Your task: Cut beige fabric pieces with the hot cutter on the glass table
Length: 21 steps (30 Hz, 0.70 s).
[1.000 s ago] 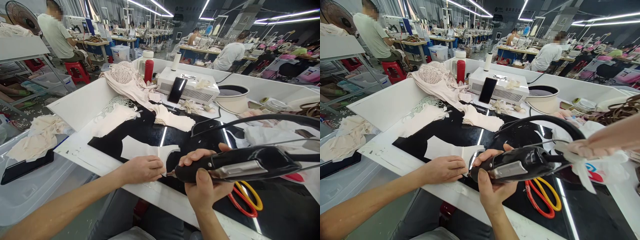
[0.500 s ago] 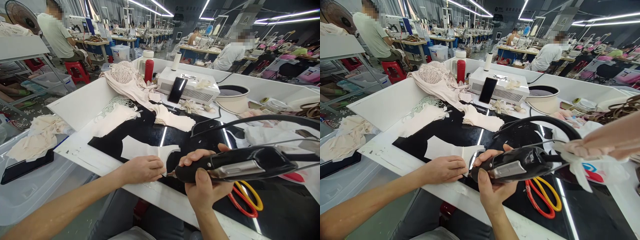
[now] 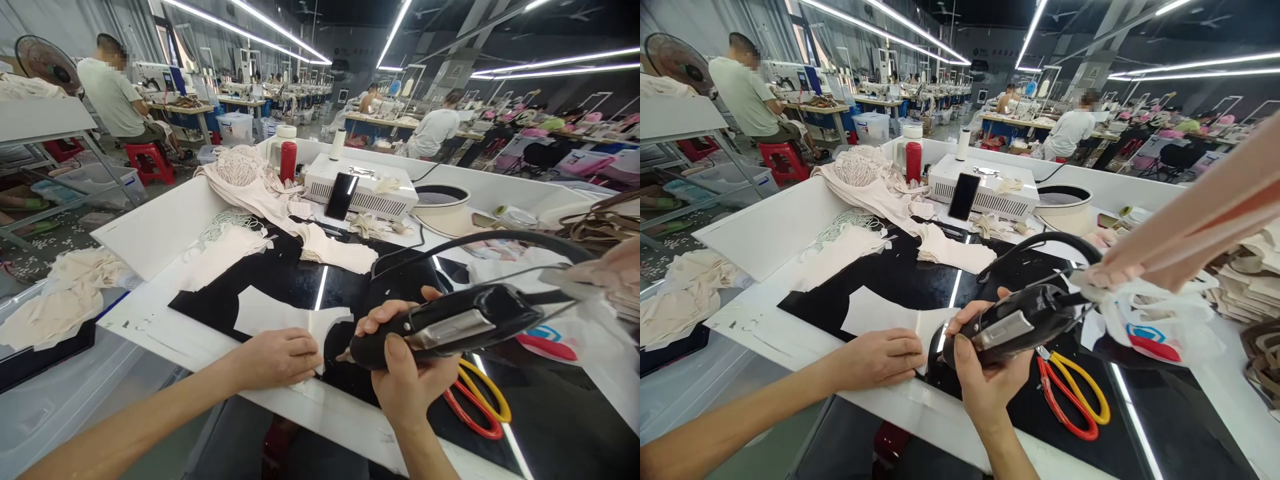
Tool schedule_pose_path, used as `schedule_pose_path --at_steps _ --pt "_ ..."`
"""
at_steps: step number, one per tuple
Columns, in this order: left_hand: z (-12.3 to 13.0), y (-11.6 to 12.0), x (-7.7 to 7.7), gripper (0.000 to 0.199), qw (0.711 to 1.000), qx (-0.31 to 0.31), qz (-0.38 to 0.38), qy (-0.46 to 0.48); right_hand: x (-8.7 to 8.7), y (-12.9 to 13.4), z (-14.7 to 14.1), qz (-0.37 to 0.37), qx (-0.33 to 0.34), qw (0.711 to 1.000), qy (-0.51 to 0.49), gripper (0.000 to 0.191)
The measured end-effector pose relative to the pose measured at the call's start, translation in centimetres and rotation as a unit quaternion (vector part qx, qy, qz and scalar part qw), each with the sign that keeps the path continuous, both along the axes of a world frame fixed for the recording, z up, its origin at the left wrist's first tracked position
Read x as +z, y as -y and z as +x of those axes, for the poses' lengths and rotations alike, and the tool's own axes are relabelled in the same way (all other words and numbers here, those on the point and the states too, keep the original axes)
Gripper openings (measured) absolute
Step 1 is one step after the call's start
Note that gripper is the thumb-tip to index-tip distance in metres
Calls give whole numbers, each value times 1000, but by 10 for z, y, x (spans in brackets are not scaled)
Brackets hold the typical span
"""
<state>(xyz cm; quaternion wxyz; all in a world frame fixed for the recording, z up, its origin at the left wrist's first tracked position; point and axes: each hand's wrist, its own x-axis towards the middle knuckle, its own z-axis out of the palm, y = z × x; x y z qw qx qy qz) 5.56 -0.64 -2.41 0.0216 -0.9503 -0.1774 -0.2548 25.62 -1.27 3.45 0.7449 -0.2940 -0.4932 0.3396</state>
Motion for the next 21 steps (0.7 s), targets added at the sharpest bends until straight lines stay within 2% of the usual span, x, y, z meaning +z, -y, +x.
schedule_pose_path --at_steps 3,7,12,16,21 --pt "-6 13 6 15 999 -22 -32 -9 5 -12 16 16 -47 999 -7 51" --pt "-4 20 14 18 998 -36 -44 -7 1 -30 33 13 -88 996 -27 53" --pt "23 0 17 16 1000 1 -8 23 -9 -41 37 8 -68 997 -23 50" --pt "45 -20 12 16 999 35 -20 26 -11 -42 32 10 -47 999 -22 46" --pt "61 -30 5 18 998 58 -24 -10 -8 -42 27 10 -62 998 -11 31"
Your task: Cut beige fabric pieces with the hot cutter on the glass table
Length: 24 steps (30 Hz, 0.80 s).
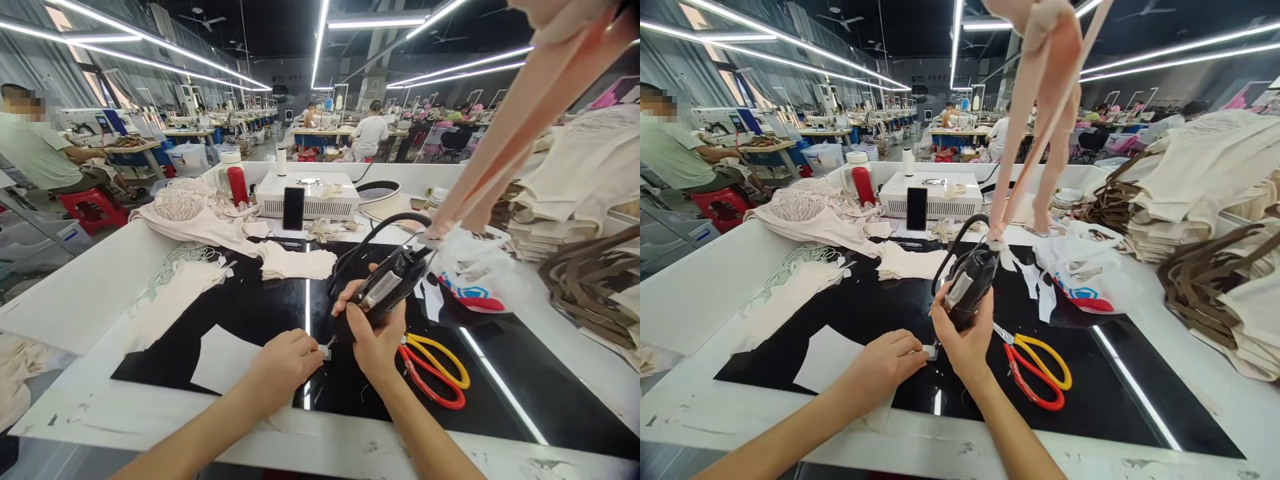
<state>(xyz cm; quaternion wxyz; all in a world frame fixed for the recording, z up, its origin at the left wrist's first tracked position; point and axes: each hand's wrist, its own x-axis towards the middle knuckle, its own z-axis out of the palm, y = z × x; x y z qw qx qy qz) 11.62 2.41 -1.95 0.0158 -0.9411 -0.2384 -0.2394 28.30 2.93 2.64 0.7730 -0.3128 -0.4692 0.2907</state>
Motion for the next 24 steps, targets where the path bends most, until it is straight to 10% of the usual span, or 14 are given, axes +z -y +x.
schedule_pose_path --at_steps 12,24 --pt "19 2 -3 32 990 35 119 -68 4 1 2 9 10 999 37 31" --pt "4 -5 -7 25 993 69 -70 60 -1 0 2 11 31 999 24 30"
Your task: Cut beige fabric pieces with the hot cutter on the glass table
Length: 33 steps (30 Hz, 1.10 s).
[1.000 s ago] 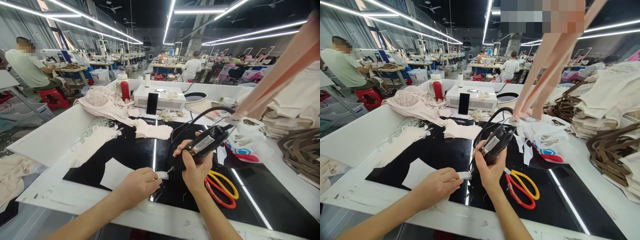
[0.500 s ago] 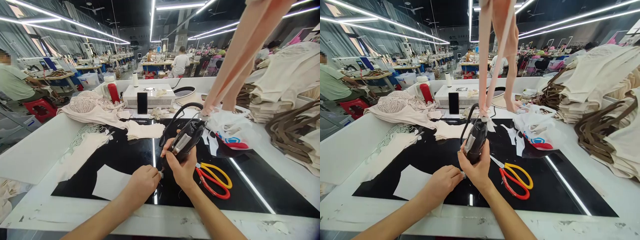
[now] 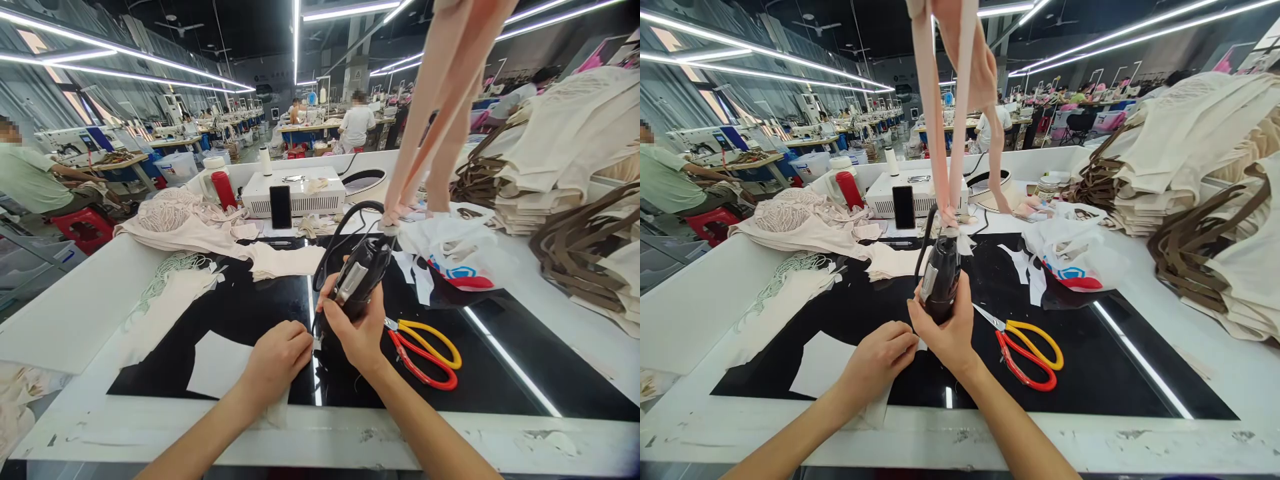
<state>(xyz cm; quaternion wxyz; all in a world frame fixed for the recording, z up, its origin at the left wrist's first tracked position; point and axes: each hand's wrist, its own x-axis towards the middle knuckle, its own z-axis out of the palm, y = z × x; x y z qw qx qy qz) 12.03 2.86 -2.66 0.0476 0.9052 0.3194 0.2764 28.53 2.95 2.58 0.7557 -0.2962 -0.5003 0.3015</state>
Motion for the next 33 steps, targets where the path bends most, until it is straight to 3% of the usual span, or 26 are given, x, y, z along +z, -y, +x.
schedule_pose_path --at_steps 12,22,33 --pt "5 4 0 22 993 -16 70 -94 3 3 2 -4 -11 1000 -6 31" --pt "7 4 -10 19 989 -9 105 -100 5 3 6 7 -4 999 -33 32" --pt "6 5 -5 20 990 -14 101 -101 -2 1 1 -5 -7 1000 -13 27"
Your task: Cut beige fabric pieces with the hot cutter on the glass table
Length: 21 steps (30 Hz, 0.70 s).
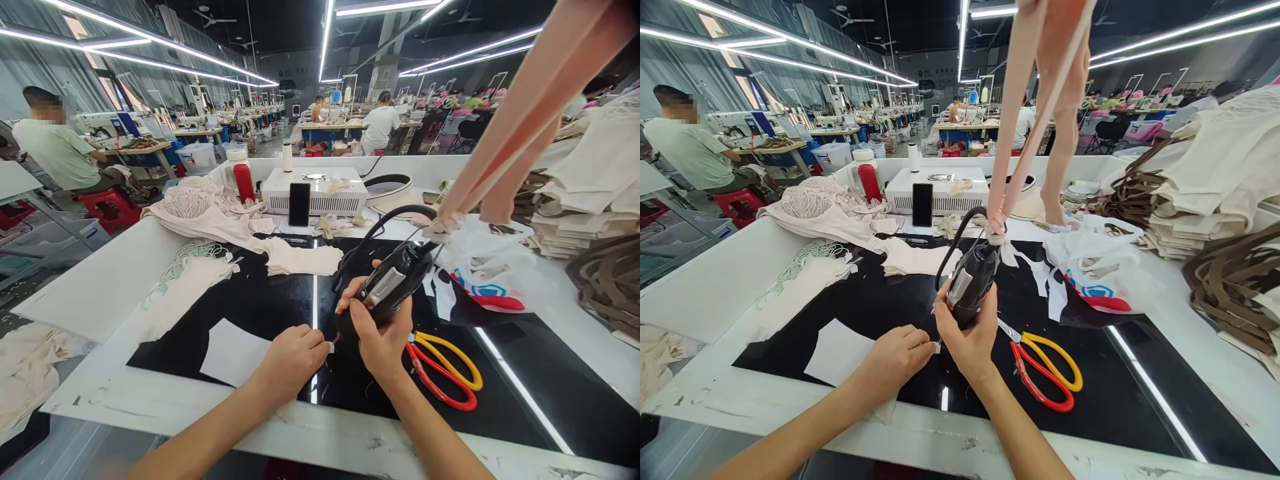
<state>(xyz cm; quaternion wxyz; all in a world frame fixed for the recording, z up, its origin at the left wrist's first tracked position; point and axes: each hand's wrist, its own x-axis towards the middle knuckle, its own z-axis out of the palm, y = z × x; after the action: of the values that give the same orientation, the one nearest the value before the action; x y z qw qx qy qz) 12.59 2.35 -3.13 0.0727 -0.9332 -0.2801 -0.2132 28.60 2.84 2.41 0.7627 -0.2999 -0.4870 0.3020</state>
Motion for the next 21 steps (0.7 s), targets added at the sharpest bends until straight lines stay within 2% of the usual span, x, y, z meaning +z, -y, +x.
schedule_pose_path --at_steps 4,9,15,21 --pt "-3 1 1 15 1000 1 -15 3 2 3 2 -6 0 1000 -9 27" --pt "-5 3 2 16 1000 -3 -19 11 3 10 3 -4 13 1000 -25 38" --pt "-3 3 2 22 1000 -4 -16 3 1 12 0 -6 6 1000 -8 30" --pt "-12 4 3 16 999 -11 -38 26 1 13 1 -9 5 1000 -2 26"
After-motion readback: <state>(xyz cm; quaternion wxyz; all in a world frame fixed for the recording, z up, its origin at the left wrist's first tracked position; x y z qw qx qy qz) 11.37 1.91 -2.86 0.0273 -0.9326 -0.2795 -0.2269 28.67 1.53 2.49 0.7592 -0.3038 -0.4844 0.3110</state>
